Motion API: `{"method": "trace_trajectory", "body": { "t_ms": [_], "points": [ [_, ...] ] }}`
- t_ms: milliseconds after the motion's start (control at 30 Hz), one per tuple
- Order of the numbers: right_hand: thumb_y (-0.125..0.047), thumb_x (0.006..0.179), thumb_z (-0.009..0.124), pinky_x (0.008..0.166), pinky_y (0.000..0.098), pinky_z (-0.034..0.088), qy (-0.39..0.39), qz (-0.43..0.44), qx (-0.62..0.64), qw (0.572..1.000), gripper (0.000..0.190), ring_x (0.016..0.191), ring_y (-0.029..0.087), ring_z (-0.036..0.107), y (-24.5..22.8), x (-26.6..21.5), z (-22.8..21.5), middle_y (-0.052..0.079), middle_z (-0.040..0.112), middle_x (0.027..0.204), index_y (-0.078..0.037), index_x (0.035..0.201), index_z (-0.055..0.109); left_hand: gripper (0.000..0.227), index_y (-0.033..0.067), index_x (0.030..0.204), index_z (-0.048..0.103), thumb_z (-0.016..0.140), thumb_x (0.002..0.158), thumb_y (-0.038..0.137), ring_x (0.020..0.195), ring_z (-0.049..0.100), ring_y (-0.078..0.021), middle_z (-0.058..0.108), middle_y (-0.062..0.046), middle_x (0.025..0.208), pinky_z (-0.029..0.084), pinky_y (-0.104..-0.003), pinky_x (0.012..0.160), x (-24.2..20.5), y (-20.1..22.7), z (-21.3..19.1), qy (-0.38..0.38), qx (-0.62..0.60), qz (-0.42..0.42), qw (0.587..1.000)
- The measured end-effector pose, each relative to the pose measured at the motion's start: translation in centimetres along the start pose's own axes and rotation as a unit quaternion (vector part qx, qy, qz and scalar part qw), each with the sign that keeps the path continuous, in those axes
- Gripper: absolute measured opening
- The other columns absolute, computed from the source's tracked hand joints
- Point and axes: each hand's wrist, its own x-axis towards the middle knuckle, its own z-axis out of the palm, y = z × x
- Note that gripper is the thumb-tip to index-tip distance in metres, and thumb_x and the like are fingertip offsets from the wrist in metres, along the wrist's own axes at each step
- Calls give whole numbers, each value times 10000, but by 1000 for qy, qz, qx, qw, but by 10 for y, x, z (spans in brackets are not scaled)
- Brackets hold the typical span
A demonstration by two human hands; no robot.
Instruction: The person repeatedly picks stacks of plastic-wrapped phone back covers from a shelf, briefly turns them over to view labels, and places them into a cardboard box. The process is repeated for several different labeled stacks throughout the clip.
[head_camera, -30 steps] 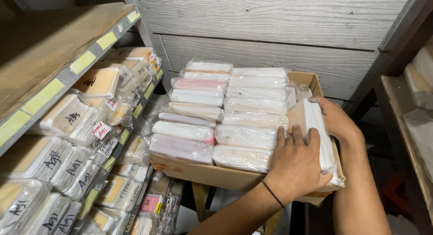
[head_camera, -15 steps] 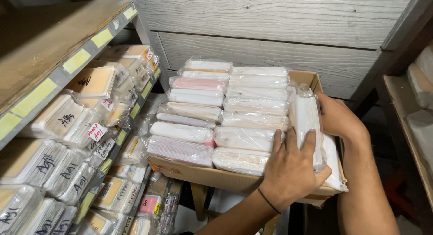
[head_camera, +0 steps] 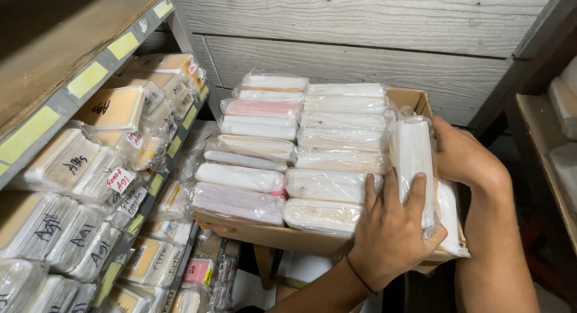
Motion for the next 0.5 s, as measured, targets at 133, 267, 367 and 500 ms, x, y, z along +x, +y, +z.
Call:
{"method": "trace_trajectory", "body": {
  "t_ms": [133,267,367,500],
  "points": [
    [-182,652,554,715,373,428,19,-8,-13,1000,446,915,290,565,9,4,7,132,592,1009,-82,1079,476,660,-44,1164,426,574,636,324,1019,424,-455,416,-388,1067,246,-530,973,2,1,-1,-13,-4,-9,1000],
    [-141,712,538,728,366,409,88,39,32,995,432,895,275,532,3,-3,-6,178,564,991,-100,1135,462,663,-23,1162,434,566,640,364,975,465,-429,435,-367,1081,214,-538,972,8,3,1,-32,29,-23,999],
    [-126,719,495,777,380,388,94,46,-7,995,433,962,315,486,3,5,-10,211,554,980,-117,1150,459,662,-12,1158,425,567,637,372,970,476,-415,419,-363,1105,194,-530,977,11,4,9,-42,51,-42,997],
    [-63,656,443,718,392,435,75,75,-13,994,504,900,341,514,-10,6,-17,256,488,1039,-132,1155,449,641,-37,1163,400,546,657,330,1061,410,-424,376,-384,1122,166,-513,994,16,4,13,-64,48,-56,995]
  ]
}}
